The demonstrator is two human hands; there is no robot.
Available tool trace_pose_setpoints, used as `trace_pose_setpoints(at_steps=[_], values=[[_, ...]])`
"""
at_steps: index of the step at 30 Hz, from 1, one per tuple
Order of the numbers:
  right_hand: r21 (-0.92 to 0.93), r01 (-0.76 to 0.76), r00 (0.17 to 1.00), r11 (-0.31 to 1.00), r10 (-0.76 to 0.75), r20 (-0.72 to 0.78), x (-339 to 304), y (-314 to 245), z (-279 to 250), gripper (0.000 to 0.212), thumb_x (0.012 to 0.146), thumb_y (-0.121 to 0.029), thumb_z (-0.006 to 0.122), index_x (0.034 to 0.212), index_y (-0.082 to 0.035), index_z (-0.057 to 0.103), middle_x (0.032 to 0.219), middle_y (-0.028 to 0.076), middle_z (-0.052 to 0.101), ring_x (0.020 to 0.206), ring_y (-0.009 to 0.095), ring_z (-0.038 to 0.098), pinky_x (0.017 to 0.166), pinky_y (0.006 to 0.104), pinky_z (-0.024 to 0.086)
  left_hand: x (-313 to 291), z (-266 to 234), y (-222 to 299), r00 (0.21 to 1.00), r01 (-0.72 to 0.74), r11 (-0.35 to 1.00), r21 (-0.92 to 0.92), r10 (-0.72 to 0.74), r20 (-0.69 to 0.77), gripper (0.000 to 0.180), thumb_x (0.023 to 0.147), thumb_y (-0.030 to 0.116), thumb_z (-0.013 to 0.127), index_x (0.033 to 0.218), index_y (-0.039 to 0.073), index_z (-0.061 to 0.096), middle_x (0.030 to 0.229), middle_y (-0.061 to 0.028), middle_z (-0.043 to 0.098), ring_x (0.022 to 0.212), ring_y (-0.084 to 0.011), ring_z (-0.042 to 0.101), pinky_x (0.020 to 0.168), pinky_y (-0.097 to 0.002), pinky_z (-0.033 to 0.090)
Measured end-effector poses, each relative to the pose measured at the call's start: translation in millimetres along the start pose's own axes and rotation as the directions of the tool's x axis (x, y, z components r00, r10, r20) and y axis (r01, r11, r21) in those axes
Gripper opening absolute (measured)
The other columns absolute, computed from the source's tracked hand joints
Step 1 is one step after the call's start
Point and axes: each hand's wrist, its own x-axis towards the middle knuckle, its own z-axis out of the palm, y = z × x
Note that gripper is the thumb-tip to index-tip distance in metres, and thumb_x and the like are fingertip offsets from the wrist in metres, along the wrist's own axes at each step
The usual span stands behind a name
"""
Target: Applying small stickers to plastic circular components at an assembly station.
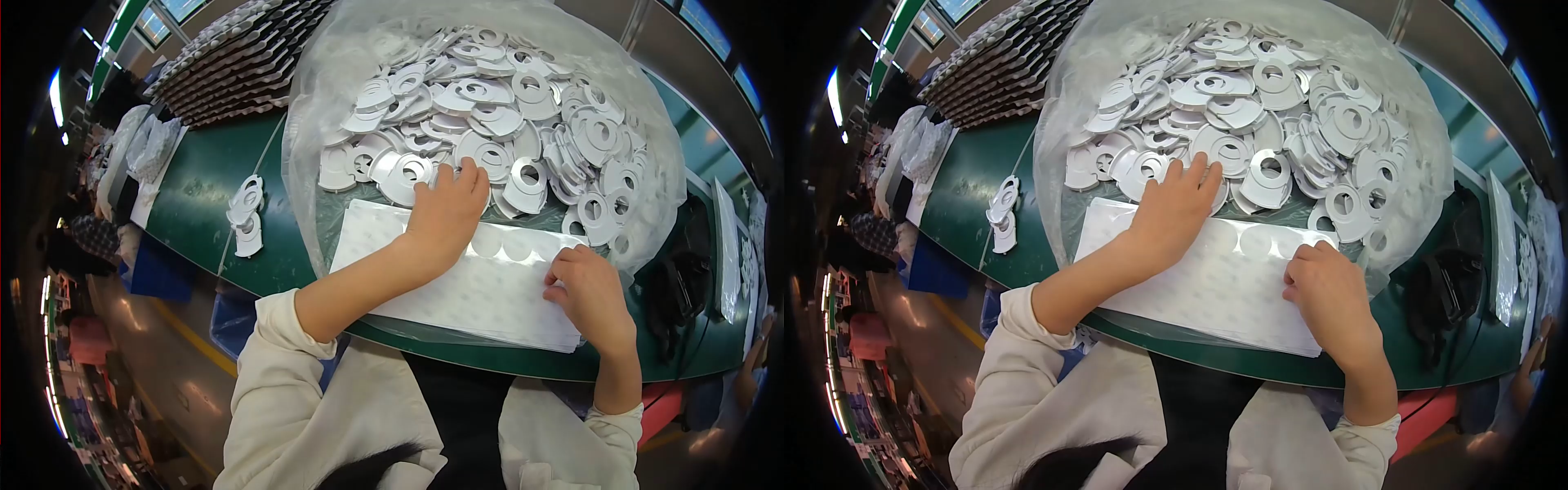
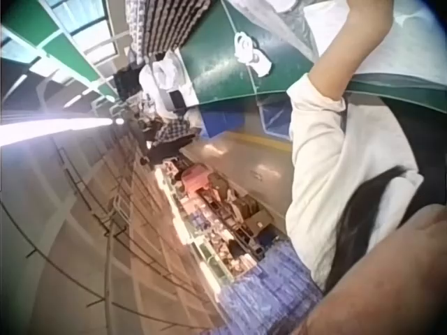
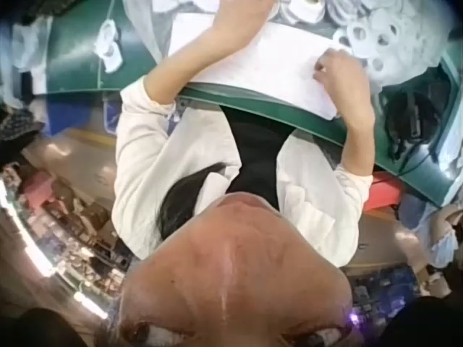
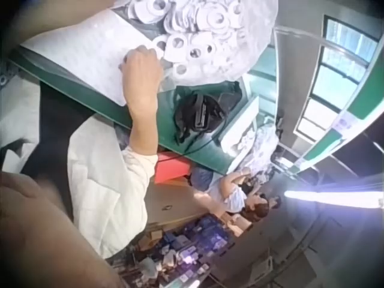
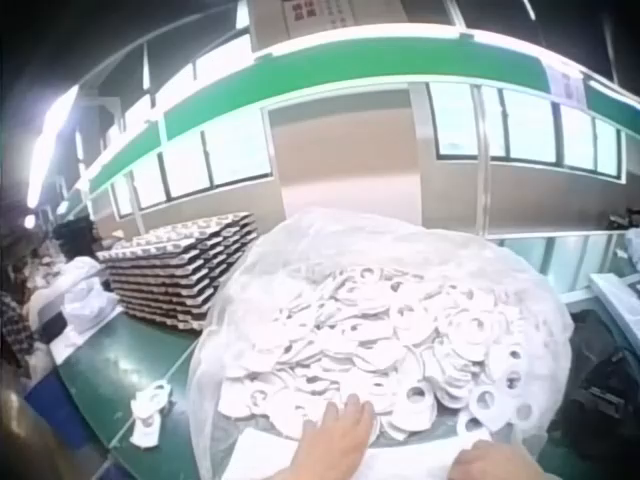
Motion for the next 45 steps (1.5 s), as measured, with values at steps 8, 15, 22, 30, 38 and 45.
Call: trace_pose_setpoints(at_steps=[8, 15, 22, 30, 38, 45], values=[[0.106, -0.044, 0.996, 0.993, 0.051, -0.069, 3, 10, -3, 0.032, 0.061, -0.007, 0.077, 0.086, -0.003, 0.058, 0.085, 0.009, 0.058, 0.081, 0.029, 0.058, 0.071, 0.0361, 0.046, 6, 13, 5, 0.999, 0.051, 0.982, 0.18, -0.052, 0.005, 0.047, 0.071, 0.012, 0.065, 0.115, 0.001, 0.054, 0.109, -0.0107, 0.052, 0.081, -0.023, 0.053, 0.053, -0.0249, 0.047], [0.179, -0.042, 0.999, 0.983, 0.043, -0.005, 6, 12, -4, 0.032, 0.059, -0.006, 0.078, 0.084, -0.002, 0.058, 0.083, 0.01, 0.057, 0.078, 0.027, 0.058, 0.068, 0.0344, 0.046, 8, 19, -5, 0.995, 0.043, 0.997, 0.067, -0.037, -0.088, 0.054, 0.074, 0.017, 0.063, 0.123, 0.0, 0.05, 0.097, -0.0126, 0.055, 0.074, -0.0223, 0.054, 0.052, -0.0285, 0.046], [0.127, -0.029, 0.999, 0.992, 0.034, -0.039, 4, 8, -3, 0.023, 0.061, -0.008, 0.076, 0.075, -0.002, 0.06, 0.076, 0.01, 0.059, 0.075, 0.027, 0.058, 0.066, 0.0356, 0.046, 20, -47, 4, 0.975, 0.223, 0.121, -0.967, -0.023, 0.222, 0.048, 0.091, 0.025, 0.043, 0.133, 0.004, 0.037, 0.113, -0.0182, 0.055, 0.097, -0.0318, 0.059, 0.081, -0.04, 0.05], [0.031, 0.128, 0.991, 0.991, -0.126, -0.051, 0, 12, -4, 0.013, 0.064, -0.007, 0.072, 0.069, -0.002, 0.061, 0.068, 0.01, 0.059, 0.068, 0.028, 0.059, 0.062, 0.036, 0.046, 18, 4, 41, 0.746, 0.565, -0.817, -0.113, 0.448, 0.493, 0.054, 0.096, 0.045, 0.023, 0.132, 0.009, 0.041, 0.121, -0.0141, 0.054, 0.104, -0.0272, 0.058, 0.081, -0.042, 0.048], [0.748, 0.253, 0.907, 0.614, -0.42, 0.038, -12, 40, -60, 0.017, 0.071, -0.01, 0.074, 0.064, -0.004, 0.059, 0.063, 0.004, 0.056, 0.057, 0.014, 0.052, 0.05, 0.0266, 0.036, 15, 8, 45, 0.737, 0.574, -0.794, -0.199, 0.396, 0.548, 0.064, 0.097, 0.054, 0.015, 0.13, 0.008, 0.045, 0.117, -0.0122, 0.057, 0.101, -0.0235, 0.059, 0.078, -0.0384, 0.05], [0.894, 0.141, 0.943, 0.426, 0.216, -0.251, 18, 34, -15, 0.013, 0.089, -0.016, 0.059, 0.086, -0.003, 0.056, 0.074, -0.002, 0.051, 0.062, 0.005, 0.045, 0.055, 0.0184, 0.034, 11, 9, 46, 0.768, 0.555, -0.817, -0.158, 0.43, 0.474, 0.058, 0.098, 0.05, 0.021, 0.124, 0.006, 0.048, 0.111, -0.0123, 0.059, 0.1, -0.0251, 0.06, 0.082, -0.0391, 0.05]])
